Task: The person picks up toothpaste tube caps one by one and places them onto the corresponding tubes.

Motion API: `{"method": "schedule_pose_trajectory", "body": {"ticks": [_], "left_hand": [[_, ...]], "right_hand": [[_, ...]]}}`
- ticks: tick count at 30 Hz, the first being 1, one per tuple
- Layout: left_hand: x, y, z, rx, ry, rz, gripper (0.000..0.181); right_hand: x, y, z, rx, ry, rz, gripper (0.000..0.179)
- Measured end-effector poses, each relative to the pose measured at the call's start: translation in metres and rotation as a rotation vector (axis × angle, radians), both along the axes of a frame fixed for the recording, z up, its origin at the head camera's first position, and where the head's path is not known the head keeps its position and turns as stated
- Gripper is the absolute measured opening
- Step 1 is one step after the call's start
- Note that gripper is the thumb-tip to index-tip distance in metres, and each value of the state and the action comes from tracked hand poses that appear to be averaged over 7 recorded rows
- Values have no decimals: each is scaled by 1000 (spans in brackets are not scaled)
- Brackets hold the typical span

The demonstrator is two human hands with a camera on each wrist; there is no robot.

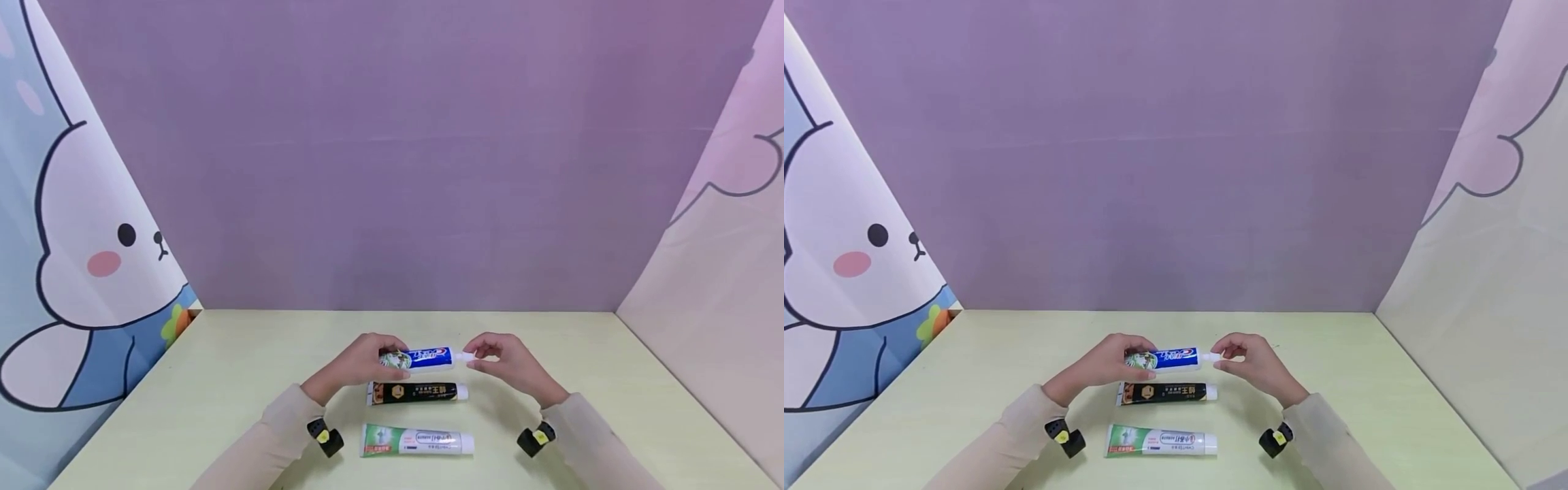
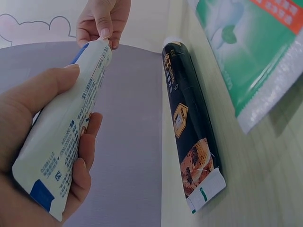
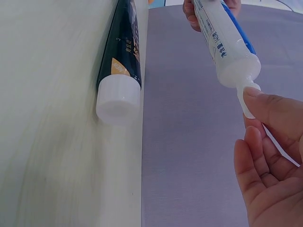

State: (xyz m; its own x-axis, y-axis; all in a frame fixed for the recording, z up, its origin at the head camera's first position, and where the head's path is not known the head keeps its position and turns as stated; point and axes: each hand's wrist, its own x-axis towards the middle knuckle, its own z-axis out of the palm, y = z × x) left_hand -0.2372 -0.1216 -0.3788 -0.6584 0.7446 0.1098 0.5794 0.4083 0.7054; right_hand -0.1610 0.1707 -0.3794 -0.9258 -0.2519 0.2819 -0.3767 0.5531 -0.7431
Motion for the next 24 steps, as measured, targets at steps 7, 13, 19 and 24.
{"method": "schedule_pose_trajectory", "body": {"ticks": [7,13,19,24], "left_hand": [[0,0,-2,15,-16,-28,38],[-1,-1,0,20,-26,-32,38],[0,-3,0,26,-32,-31,38],[1,-5,1,29,-21,-33,37]], "right_hand": [[-1,-2,-2,6,-6,3,17],[-2,-4,-2,-11,10,17,14],[-1,-6,-2,0,0,11,13],[1,-8,0,9,-22,-1,16]]}}
